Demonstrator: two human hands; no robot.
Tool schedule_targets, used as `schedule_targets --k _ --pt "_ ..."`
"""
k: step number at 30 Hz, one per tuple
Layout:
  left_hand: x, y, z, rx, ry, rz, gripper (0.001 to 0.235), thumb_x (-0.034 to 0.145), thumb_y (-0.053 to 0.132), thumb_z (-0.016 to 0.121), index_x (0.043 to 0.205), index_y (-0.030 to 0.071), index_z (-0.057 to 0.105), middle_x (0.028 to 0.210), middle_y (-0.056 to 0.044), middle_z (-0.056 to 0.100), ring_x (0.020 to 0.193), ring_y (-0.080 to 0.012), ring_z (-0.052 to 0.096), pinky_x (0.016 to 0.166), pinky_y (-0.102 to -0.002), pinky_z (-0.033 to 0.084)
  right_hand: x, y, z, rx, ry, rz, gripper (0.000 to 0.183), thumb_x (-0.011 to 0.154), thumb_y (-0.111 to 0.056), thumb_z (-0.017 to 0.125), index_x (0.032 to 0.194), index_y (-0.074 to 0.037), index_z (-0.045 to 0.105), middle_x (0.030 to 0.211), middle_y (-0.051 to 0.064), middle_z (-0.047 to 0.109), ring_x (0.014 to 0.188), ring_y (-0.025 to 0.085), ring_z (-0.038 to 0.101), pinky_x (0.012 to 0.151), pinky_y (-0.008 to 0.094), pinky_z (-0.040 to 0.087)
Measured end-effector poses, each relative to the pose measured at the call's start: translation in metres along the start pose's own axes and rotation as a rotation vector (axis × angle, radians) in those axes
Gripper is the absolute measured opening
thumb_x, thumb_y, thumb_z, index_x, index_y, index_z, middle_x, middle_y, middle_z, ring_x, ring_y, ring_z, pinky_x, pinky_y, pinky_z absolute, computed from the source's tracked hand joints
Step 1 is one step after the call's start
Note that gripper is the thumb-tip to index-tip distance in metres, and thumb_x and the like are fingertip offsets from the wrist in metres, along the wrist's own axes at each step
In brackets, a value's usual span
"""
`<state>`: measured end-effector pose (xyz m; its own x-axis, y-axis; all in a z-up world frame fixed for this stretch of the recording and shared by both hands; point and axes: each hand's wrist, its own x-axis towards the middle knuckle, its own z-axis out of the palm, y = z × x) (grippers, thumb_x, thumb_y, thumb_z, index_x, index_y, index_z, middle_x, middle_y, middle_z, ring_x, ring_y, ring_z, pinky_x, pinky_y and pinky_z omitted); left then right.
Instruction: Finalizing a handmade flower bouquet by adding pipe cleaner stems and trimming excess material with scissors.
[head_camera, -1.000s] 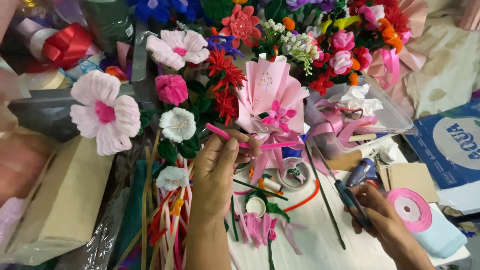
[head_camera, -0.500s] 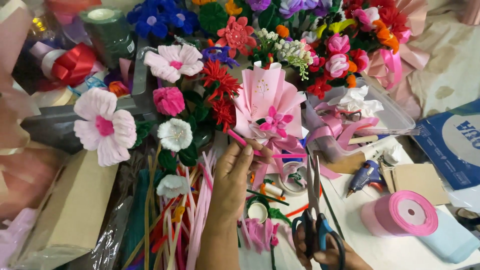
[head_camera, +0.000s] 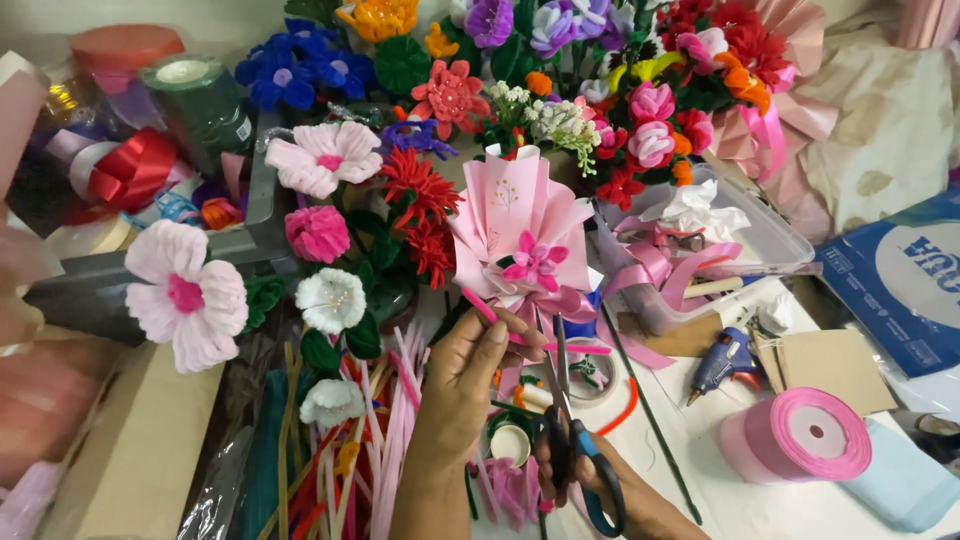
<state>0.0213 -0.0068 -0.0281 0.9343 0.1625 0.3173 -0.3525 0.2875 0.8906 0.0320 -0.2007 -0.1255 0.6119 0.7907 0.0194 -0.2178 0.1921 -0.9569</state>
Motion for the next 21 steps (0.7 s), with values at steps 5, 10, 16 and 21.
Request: schedule_targets --k 5,10,16,21 --pt "0.0 0.003 0.004 -0.03 -0.042 -0.024 0.022 0.105 0.016 0.049 0.104 0.001 0.065 0.096 -0.015 0.072 0.088 -0.0233 0.07 0.087 -0.036 0.061 0.003 -0.011 0.003 0.028 0.1 0.039 0.08 0.07 -0.076 0.069 0.096 -0.001 0.063 0.078 0.013 0.064 0.067 0.021 0.06 0.06 0.032 0.049" --pt "0.0 -0.002 0.003 -0.026 -0.055 -0.041 0.02 0.105 0.016 0.05 0.104 0.002 0.065 0.096 -0.016 0.073 0.087 -0.0237 0.071 0.088 -0.037 0.062 0.002 -0.003 -0.003 0.128 0.094 -0.003 0.072 0.075 -0.066 0.074 0.101 0.0 0.062 0.084 0.01 0.062 0.072 0.022 0.062 0.061 0.032 0.046" --pt "0.001 -0.001 0.004 0.0 -0.088 -0.045 0.02 0.106 0.014 0.049 0.105 0.002 0.065 0.096 -0.015 0.072 0.087 -0.0237 0.072 0.086 -0.036 0.063 0.001 -0.003 -0.003 0.068 0.141 0.024 0.072 0.074 -0.069 0.07 0.094 0.0 0.062 0.075 0.01 0.06 0.063 0.022 0.062 0.052 0.03 0.047" --pt "0.001 0.001 0.006 0.045 -0.088 -0.052 0.021 0.105 0.013 0.049 0.101 0.001 0.066 0.093 -0.016 0.072 0.085 -0.0245 0.072 0.086 -0.036 0.063 0.003 0.007 -0.008 0.082 0.167 -0.02 0.076 0.073 -0.071 0.073 0.09 0.002 0.061 0.069 0.011 0.061 0.055 0.02 0.062 0.043 0.027 0.046"
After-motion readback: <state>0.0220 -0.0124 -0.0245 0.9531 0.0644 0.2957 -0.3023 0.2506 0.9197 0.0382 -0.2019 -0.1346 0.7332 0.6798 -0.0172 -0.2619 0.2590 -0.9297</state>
